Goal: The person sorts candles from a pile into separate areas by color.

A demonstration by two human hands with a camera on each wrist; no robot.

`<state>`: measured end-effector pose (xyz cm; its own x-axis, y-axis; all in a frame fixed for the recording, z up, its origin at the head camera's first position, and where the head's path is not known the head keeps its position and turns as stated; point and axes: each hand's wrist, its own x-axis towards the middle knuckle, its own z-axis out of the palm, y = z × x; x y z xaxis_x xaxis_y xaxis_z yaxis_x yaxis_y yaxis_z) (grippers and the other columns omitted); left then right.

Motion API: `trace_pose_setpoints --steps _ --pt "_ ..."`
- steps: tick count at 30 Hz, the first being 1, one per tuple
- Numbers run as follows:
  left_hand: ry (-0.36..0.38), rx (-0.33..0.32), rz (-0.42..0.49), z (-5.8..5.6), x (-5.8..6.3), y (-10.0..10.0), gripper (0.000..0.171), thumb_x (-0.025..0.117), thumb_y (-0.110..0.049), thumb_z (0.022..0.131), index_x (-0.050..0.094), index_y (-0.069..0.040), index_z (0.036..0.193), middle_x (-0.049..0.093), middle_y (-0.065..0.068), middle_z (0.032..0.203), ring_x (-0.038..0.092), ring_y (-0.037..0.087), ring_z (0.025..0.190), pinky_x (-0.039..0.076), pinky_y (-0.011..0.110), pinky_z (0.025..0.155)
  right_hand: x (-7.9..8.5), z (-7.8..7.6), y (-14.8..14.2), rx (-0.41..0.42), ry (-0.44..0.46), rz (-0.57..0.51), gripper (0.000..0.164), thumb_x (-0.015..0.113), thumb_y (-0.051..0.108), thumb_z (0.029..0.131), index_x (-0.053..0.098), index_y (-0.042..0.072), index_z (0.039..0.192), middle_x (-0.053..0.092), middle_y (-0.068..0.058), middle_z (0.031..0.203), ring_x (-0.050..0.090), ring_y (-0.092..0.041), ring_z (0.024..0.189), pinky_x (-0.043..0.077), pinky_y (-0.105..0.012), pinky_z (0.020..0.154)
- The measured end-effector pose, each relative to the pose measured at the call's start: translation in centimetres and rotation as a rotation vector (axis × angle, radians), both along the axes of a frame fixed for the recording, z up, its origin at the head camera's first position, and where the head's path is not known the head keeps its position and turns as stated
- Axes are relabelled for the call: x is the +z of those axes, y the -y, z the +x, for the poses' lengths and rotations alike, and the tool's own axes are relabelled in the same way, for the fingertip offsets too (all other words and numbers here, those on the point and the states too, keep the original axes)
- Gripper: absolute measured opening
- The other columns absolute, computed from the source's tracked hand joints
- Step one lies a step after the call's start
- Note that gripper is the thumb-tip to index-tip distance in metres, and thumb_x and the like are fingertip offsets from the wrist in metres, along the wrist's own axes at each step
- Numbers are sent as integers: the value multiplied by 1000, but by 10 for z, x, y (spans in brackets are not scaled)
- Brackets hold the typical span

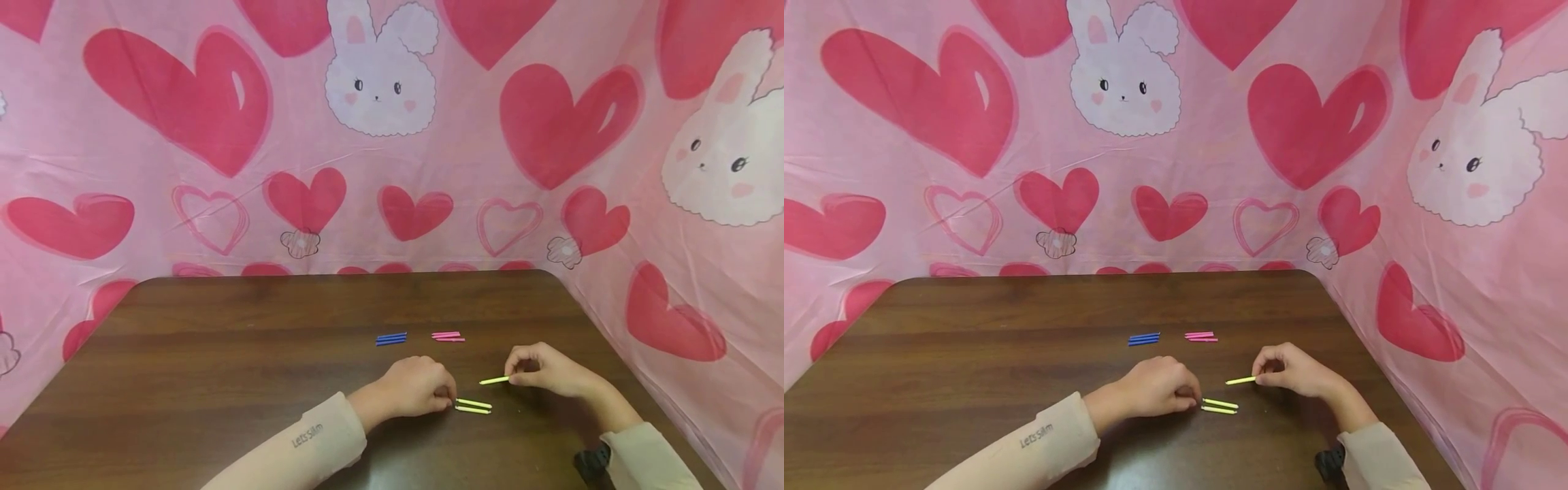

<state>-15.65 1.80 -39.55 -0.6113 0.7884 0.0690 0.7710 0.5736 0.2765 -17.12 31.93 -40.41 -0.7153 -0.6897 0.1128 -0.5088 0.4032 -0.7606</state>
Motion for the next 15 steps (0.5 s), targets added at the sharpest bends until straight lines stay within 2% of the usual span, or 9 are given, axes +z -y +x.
trace_pose_setpoints --steps 6,15 --pt "29 -5 -14 1 0 -4 6 74 -24 87 77 -28 89 69 -19 76 55 -8 67 41 15 59 1 -3 0 -25 -7 16 7 66 -4 89 66 3 92 65 -3 88 56 -1 83 47 -24 71" --pt "13 -24 -46 0 -6 -10 5 76 -25 86 76 -29 87 67 -19 76 55 -5 68 42 17 59 3 -8 2 -82 -42 49 6 69 5 89 68 8 94 67 -3 86 56 1 83 46 -23 72"
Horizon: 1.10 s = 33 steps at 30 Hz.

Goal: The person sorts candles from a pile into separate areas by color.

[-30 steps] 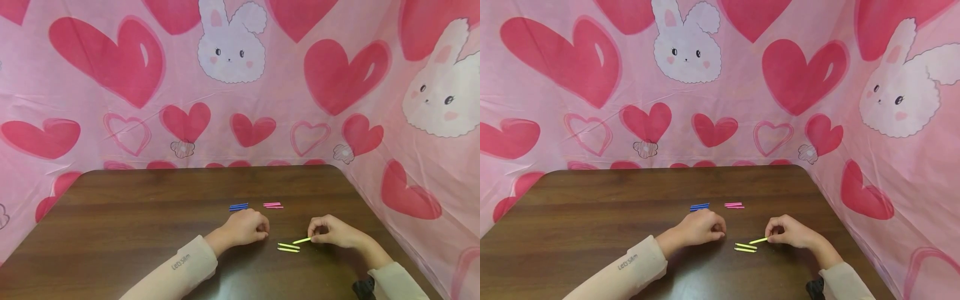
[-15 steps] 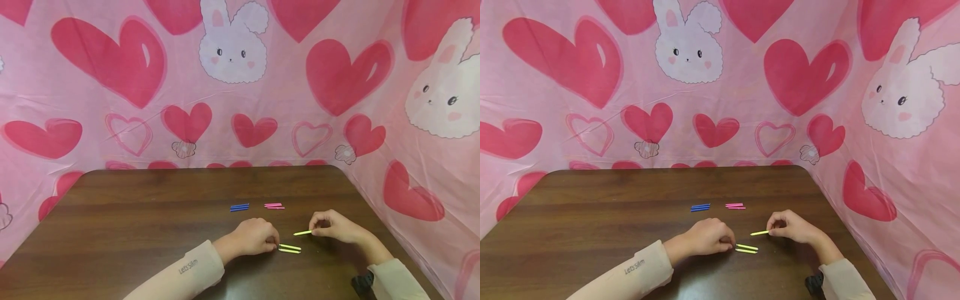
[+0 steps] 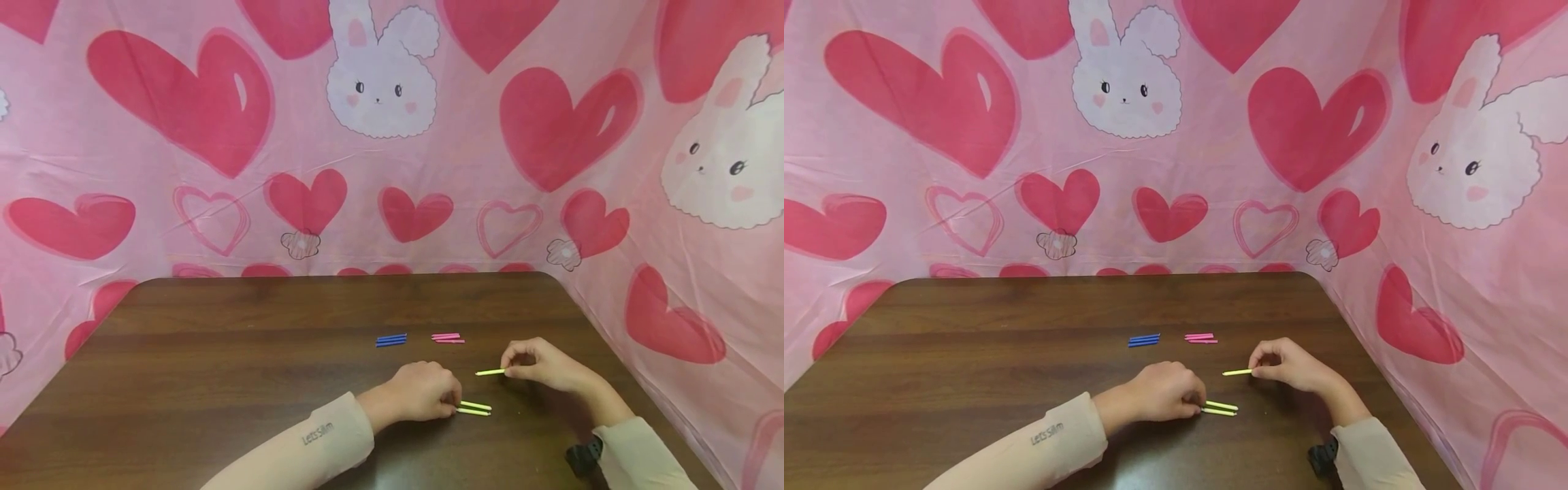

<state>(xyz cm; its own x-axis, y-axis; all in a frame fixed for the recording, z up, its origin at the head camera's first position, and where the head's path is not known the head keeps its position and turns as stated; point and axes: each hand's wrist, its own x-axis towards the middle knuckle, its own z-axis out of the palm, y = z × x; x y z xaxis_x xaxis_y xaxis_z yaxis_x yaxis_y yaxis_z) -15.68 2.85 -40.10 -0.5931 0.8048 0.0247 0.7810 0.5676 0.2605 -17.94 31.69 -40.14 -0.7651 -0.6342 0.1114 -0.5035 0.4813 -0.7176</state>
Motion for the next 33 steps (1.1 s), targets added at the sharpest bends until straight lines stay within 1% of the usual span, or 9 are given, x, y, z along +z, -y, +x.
trace_pose_setpoints --steps 3,9,16,20,25,29,33 --pt "-17 -9 -17 1 -1 -2 4 76 -25 85 76 -30 87 66 -20 75 55 -4 68 43 18 60 1 -2 1 -11 6 -5 6 69 4 89 69 7 95 67 -4 86 56 1 82 46 -23 71" --pt "-56 -4 -55 3 -1 -5 5 76 -28 85 75 -33 86 64 -20 72 54 -4 66 42 19 58 3 -8 5 -37 3 -1 5 69 5 89 69 7 94 69 -6 88 56 0 84 46 -23 74" --pt "-83 -7 -57 3 -3 -7 4 76 -29 84 74 -32 84 62 -20 69 52 -3 63 40 19 54 3 -20 12 -99 35 43 4 69 11 91 70 8 95 69 -3 92 56 -2 87 45 -23 77" --pt "-68 -8 -57 2 -4 -7 3 76 -29 85 74 -31 83 62 -19 68 52 -2 62 40 20 53 1 -29 18 -121 22 67 5 69 13 92 70 9 94 69 -2 93 55 -3 87 44 -23 78" --pt "-11 12 -57 -1 -4 -9 3 78 -29 84 75 -29 84 61 -16 68 51 -1 62 40 21 52 -2 -39 27 -162 4 59 6 70 12 91 70 7 94 70 -3 92 57 -5 87 46 -25 81" --pt "31 32 -51 -2 -4 -11 5 79 -29 83 74 -28 82 60 -15 66 50 0 61 40 22 51 -3 -46 31 -204 28 40 8 69 12 91 71 4 95 70 -5 93 57 -7 87 46 -26 83" --pt "70 52 -35 -2 -5 -11 7 79 -29 83 73 -27 80 57 -15 65 50 0 61 39 23 51 -4 -53 37 -229 34 38 8 69 12 91 71 5 94 70 -7 95 57 -9 88 46 -26 83"
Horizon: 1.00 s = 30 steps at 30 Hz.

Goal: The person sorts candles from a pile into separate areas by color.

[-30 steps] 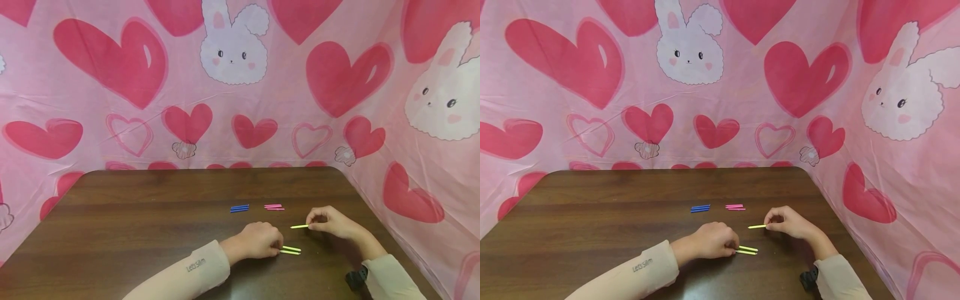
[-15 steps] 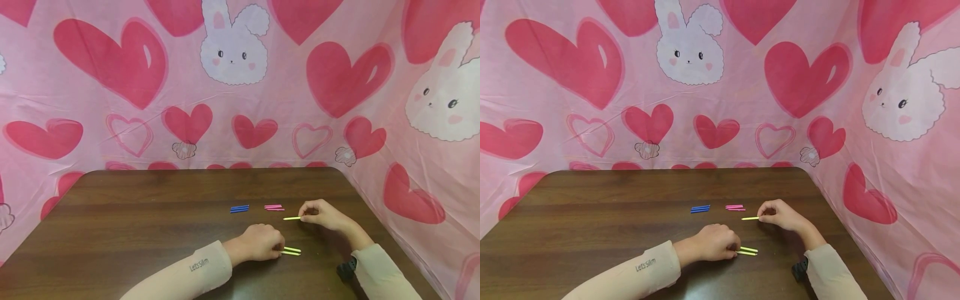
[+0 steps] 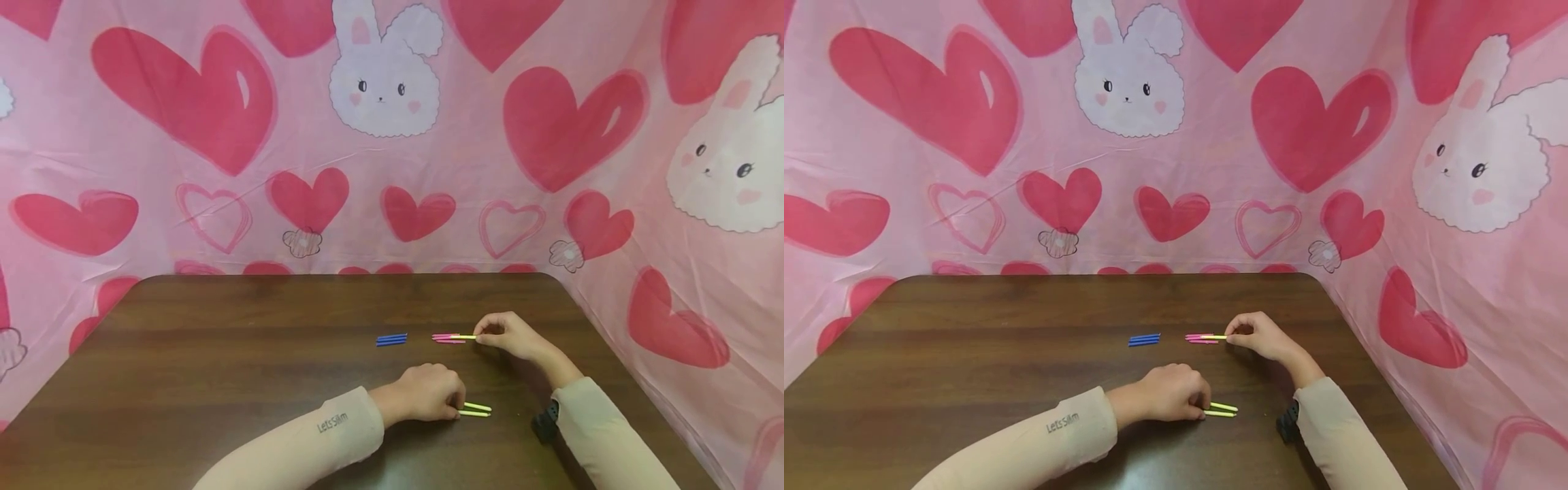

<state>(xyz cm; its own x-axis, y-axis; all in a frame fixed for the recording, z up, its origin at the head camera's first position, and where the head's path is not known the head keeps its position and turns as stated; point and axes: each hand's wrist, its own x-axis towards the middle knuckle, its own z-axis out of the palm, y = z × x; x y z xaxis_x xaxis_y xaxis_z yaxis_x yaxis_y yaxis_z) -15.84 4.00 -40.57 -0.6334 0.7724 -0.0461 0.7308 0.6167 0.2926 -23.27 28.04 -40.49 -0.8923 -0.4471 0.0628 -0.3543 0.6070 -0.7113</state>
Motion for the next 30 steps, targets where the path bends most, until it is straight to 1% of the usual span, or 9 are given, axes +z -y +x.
trace_pose_setpoints --steps 3,7,12,16,20,24,30 --pt "27 16 9 0 0 0 6 79 -27 83 73 -27 81 56 -15 64 49 0 61 39 23 51 -1 -6 5 -12 -11 6 7 70 13 91 71 6 94 71 -6 96 58 -11 92 46 -32 87" --pt "40 33 13 0 0 0 6 79 -26 84 74 -27 81 56 -15 63 49 0 60 40 23 51 -3 -14 12 -23 -12 4 7 70 14 91 72 8 94 71 -6 97 59 -15 95 45 -38 90" --pt "42 30 20 -2 -2 0 12 78 -25 84 71 -27 75 54 -16 63 49 0 59 40 23 49 -3 -22 22 -34 -19 -7 9 70 14 91 72 6 94 71 -8 97 59 -15 94 46 -36 89" --pt "21 23 16 -3 -1 0 16 78 -24 84 68 -27 72 54 -16 62 49 0 59 39 22 50 -5 -29 29 -26 -23 -17 10 69 12 92 72 4 95 72 -10 97 59 -15 92 46 -35 87" --pt "3 18 3 -3 0 -1 16 77 -22 84 68 -26 72 55 -16 63 50 0 60 40 22 51 -7 -34 35 -25 -6 -17 12 69 13 92 72 3 96 72 -11 99 58 -15 92 46 -35 86" --pt "1 22 -5 -3 1 -1 15 77 -22 84 69 -26 72 56 -16 64 50 1 61 40 23 51 -7 -38 41 -20 2 -3 11 69 15 92 72 5 96 71 -9 101 58 -15 95 45 -36 88" --pt "-5 16 -1 -5 0 -1 15 77 -21 83 69 -26 71 55 -16 63 50 1 60 40 23 49 -8 -43 49 -6 4 3 8 70 13 91 72 6 94 72 -8 98 58 -16 94 46 -37 88"
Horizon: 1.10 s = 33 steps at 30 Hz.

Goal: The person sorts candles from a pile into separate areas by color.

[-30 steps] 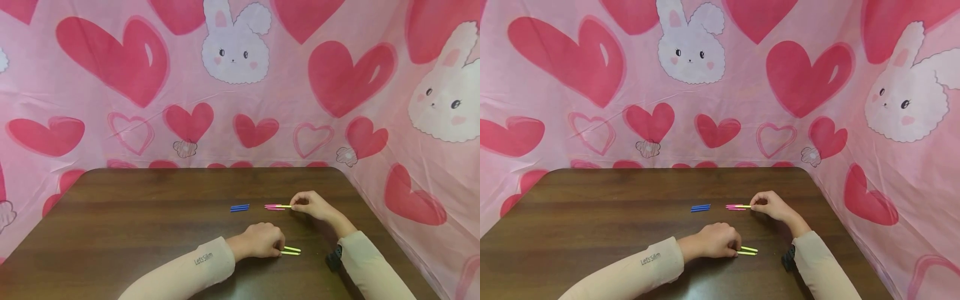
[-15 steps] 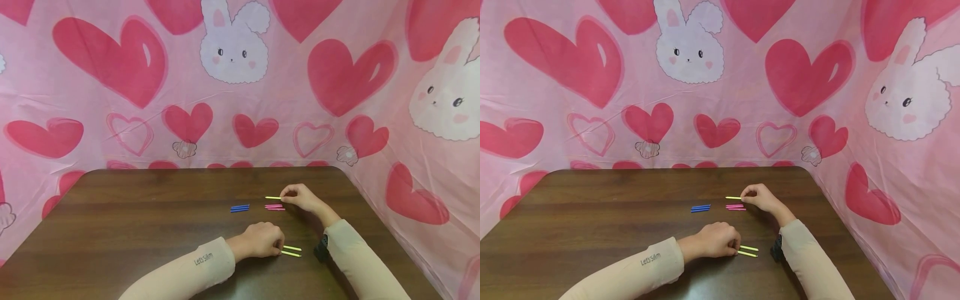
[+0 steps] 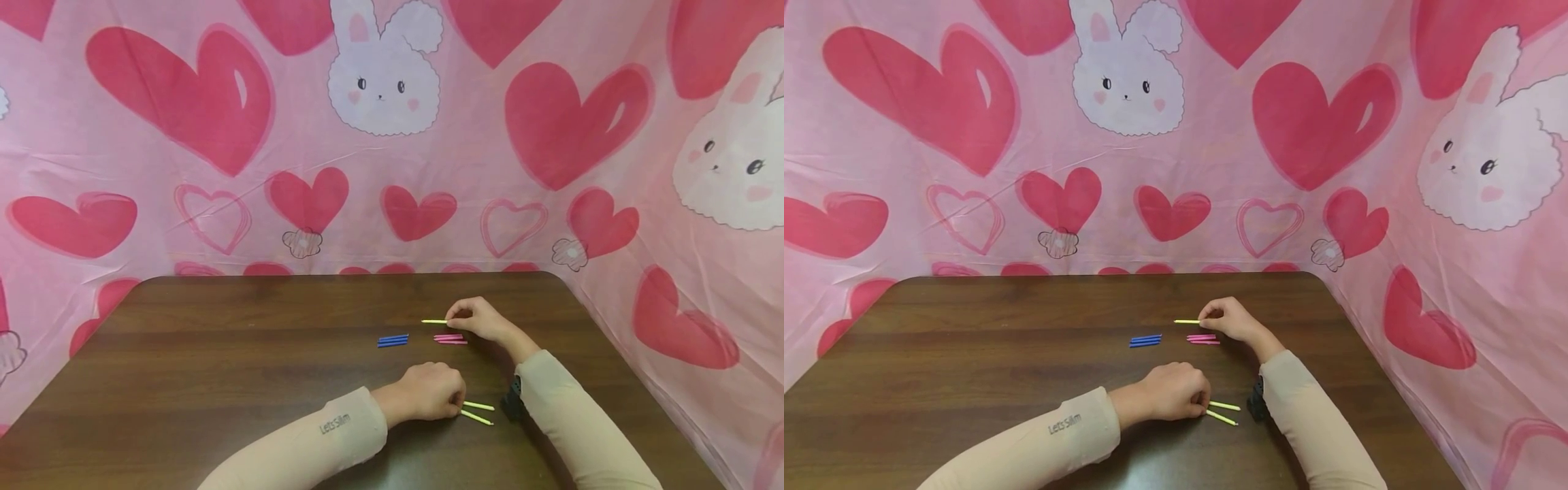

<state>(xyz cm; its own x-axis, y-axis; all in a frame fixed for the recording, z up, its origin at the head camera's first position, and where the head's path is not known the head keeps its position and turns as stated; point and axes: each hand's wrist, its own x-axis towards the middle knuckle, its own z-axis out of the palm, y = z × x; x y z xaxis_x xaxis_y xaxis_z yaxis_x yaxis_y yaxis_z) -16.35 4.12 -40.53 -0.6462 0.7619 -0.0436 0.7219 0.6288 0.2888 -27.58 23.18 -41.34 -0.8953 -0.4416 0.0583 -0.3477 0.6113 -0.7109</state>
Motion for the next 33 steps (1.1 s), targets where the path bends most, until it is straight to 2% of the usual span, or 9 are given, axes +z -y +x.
trace_pose_setpoints --steps 5,17,23,33 --pt "14 0 0 -1 -1 0 15 77 -20 84 70 -25 71 55 -16 63 50 1 59 40 23 48 -2 -4 6 15 -3 13 8 70 13 91 73 6 93 72 -7 96 58 -14 92 46 -35 86" --pt "-10 -18 2 -4 -3 -2 18 76 -18 81 68 -26 67 54 -17 60 49 0 58 39 22 47 -4 -11 15 63 -5 35 7 70 9 90 73 3 91 72 -10 92 56 -13 85 47 -32 81" --pt "15 -11 -6 -4 -1 -2 18 76 -18 82 69 -26 68 54 -17 60 50 0 58 39 22 48 -5 -14 19 59 25 58 5 70 7 89 73 4 89 70 -6 88 54 -12 81 46 -29 76" --pt "59 15 1 -6 0 -2 18 76 -18 81 68 -26 67 55 -17 62 49 1 59 41 24 49 -7 -16 19 30 28 64 5 70 7 89 73 3 89 70 -6 86 53 -11 79 45 -28 74"
